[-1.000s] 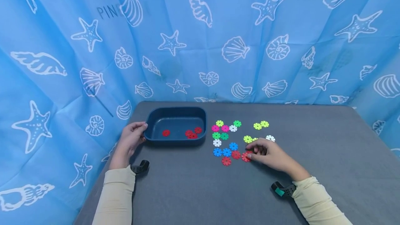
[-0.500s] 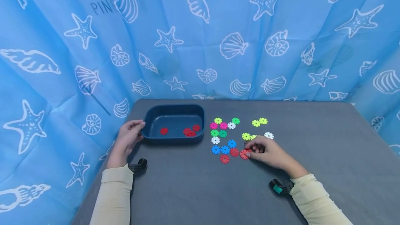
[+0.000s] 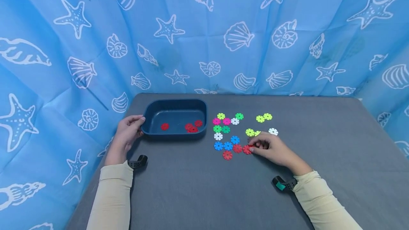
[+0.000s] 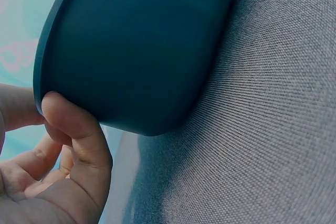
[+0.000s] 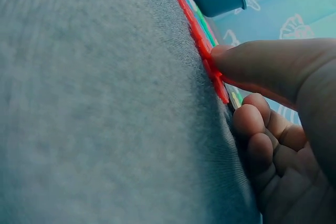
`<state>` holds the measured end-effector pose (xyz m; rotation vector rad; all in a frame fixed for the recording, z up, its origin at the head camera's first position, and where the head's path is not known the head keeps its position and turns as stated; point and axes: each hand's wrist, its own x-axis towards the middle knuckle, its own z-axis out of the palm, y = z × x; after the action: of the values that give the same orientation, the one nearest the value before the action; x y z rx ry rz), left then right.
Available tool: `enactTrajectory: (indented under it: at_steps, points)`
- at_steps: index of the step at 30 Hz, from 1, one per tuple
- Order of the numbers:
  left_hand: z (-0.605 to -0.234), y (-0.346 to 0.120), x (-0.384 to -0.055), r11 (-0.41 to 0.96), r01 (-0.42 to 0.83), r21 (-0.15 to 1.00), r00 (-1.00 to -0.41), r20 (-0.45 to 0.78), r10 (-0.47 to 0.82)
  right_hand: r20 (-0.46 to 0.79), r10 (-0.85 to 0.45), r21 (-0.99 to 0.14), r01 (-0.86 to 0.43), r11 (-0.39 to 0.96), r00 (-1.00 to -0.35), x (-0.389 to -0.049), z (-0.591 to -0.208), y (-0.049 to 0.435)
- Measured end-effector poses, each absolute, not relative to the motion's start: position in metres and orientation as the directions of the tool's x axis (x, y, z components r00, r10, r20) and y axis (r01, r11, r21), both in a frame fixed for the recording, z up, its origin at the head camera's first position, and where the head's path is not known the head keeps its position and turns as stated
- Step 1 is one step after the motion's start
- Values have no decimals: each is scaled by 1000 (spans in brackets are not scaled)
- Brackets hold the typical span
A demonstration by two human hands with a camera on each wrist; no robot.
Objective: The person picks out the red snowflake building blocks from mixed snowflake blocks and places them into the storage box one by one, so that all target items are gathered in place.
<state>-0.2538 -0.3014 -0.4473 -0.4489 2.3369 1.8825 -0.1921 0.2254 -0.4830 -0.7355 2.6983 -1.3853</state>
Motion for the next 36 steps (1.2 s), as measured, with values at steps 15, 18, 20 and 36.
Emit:
enactTrajectory:
  at_steps: [15, 18, 20, 36]
  points:
    - [-452, -298, -256, 188, -306, 933, -947, -279, -157, 143, -415, -770, -365, 523, -898, -188, -487, 226]
    - [-452, -299, -257, 186, -314, 931, -945, -288, -155, 117, -398, -791, -328, 516, -910, -189, -488, 227]
    - [-453, -299, -258, 185, -315, 931, -945, -289, -151, 105, -386, -808, -305, 505, -917, -190, -488, 227]
    - [-451, -304, -256, 149, -297, 943, -950, -276, -147, 51, -346, -859, -217, 463, -937, -195, -483, 227]
